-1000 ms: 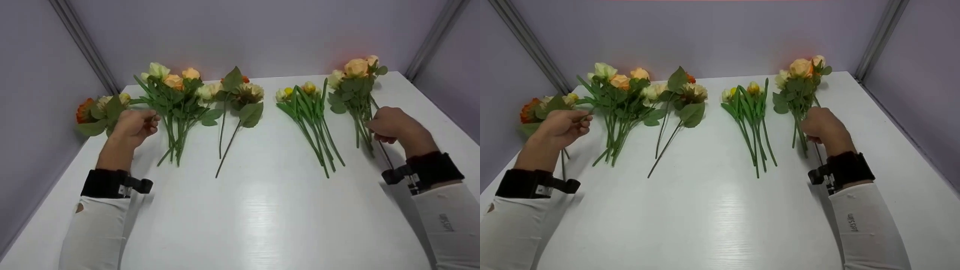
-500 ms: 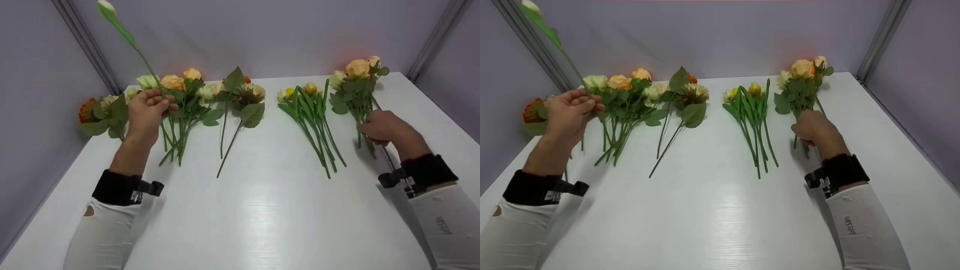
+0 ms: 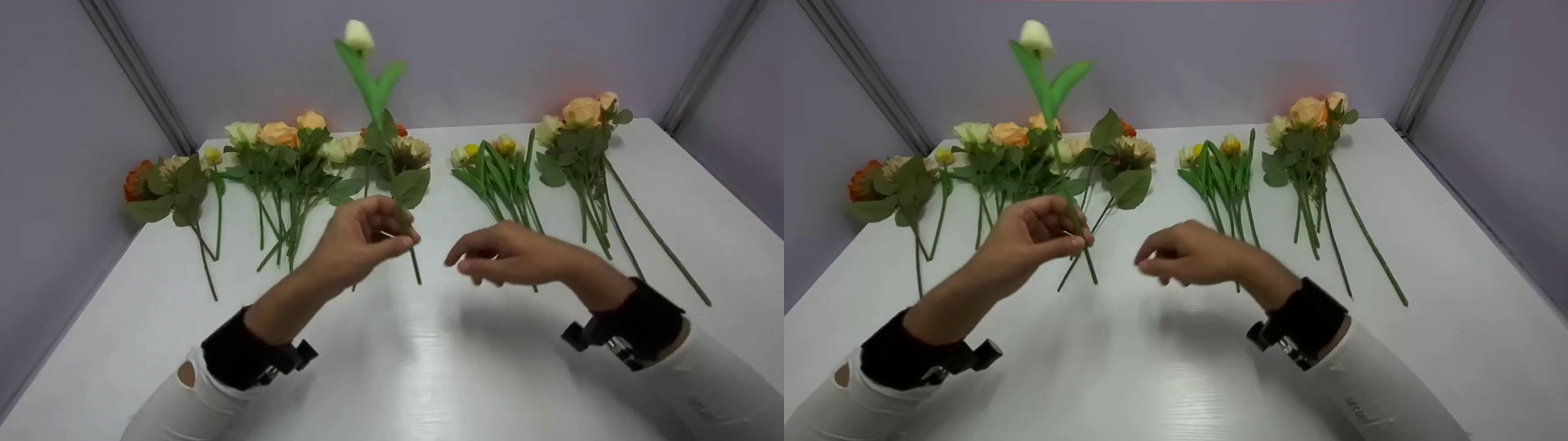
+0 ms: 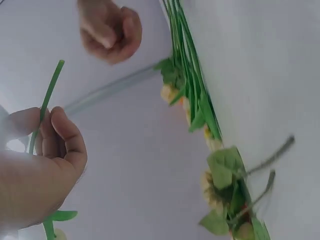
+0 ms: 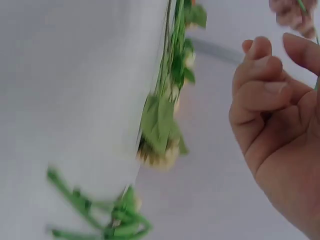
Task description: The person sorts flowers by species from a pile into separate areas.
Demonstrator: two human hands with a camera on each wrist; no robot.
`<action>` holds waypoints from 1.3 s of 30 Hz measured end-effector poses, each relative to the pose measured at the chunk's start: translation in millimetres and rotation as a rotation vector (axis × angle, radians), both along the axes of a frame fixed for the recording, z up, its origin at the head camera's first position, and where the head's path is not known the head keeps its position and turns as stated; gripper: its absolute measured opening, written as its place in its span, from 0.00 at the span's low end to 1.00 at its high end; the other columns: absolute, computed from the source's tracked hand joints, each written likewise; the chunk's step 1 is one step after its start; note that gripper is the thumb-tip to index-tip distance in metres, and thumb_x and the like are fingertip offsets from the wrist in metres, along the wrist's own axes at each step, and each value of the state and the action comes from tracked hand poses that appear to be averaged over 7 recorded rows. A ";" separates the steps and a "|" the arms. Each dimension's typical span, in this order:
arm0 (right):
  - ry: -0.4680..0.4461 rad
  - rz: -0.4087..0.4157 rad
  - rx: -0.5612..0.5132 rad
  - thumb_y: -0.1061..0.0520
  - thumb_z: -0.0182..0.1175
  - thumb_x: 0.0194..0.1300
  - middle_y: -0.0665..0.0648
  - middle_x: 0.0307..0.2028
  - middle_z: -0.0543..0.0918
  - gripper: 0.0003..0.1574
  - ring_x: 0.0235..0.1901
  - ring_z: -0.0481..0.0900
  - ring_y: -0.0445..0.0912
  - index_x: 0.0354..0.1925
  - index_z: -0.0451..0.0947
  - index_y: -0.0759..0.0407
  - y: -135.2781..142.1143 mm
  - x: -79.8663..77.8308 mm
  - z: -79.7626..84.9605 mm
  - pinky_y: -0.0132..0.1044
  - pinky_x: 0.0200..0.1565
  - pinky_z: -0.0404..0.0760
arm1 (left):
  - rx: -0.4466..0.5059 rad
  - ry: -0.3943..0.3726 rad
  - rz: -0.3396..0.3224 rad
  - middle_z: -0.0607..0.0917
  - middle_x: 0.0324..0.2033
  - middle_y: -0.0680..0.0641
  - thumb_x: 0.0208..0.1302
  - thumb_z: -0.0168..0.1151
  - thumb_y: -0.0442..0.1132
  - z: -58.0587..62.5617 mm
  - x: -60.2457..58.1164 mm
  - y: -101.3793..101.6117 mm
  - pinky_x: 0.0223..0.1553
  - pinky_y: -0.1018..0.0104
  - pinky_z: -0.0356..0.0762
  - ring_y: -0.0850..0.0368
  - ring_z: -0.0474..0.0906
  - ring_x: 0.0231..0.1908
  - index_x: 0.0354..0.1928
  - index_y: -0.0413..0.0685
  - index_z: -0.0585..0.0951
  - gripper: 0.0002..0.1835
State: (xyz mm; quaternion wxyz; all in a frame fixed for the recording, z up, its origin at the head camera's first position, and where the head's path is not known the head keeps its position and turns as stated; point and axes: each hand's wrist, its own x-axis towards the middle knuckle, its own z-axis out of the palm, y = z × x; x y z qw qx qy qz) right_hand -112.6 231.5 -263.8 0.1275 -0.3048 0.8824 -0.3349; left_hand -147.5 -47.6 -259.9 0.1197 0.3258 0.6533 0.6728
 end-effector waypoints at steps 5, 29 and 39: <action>0.061 0.138 -0.201 0.61 0.54 0.75 0.56 0.22 0.81 0.10 0.18 0.70 0.34 0.40 0.83 0.60 -43.1 29.8 -5.3 0.30 0.21 0.73 | 0.033 0.093 -0.102 0.86 0.32 0.39 0.60 0.65 0.23 -9.0 18.6 19.0 0.38 0.66 0.80 0.53 0.85 0.36 0.43 0.30 0.77 0.10; 0.276 0.039 -0.203 0.62 0.59 0.70 0.49 0.12 0.75 0.16 0.13 0.68 0.31 0.23 0.80 0.56 -53.2 36.8 -13.2 0.25 0.16 0.65 | -0.041 0.272 -0.040 0.85 0.28 0.43 0.65 0.67 0.34 -9.1 15.1 17.4 0.22 0.70 0.73 0.62 0.76 0.22 0.38 0.39 0.80 0.06; 0.516 -0.208 -0.111 0.64 0.61 0.68 0.46 0.10 0.71 0.19 0.12 0.64 0.33 0.18 0.78 0.55 -19.3 21.4 9.2 0.28 0.15 0.64 | -0.486 0.464 0.195 0.87 0.28 0.47 0.76 0.54 0.48 -12.8 -43.5 -14.3 0.29 0.63 0.75 0.54 0.78 0.25 0.40 0.43 0.84 0.17</action>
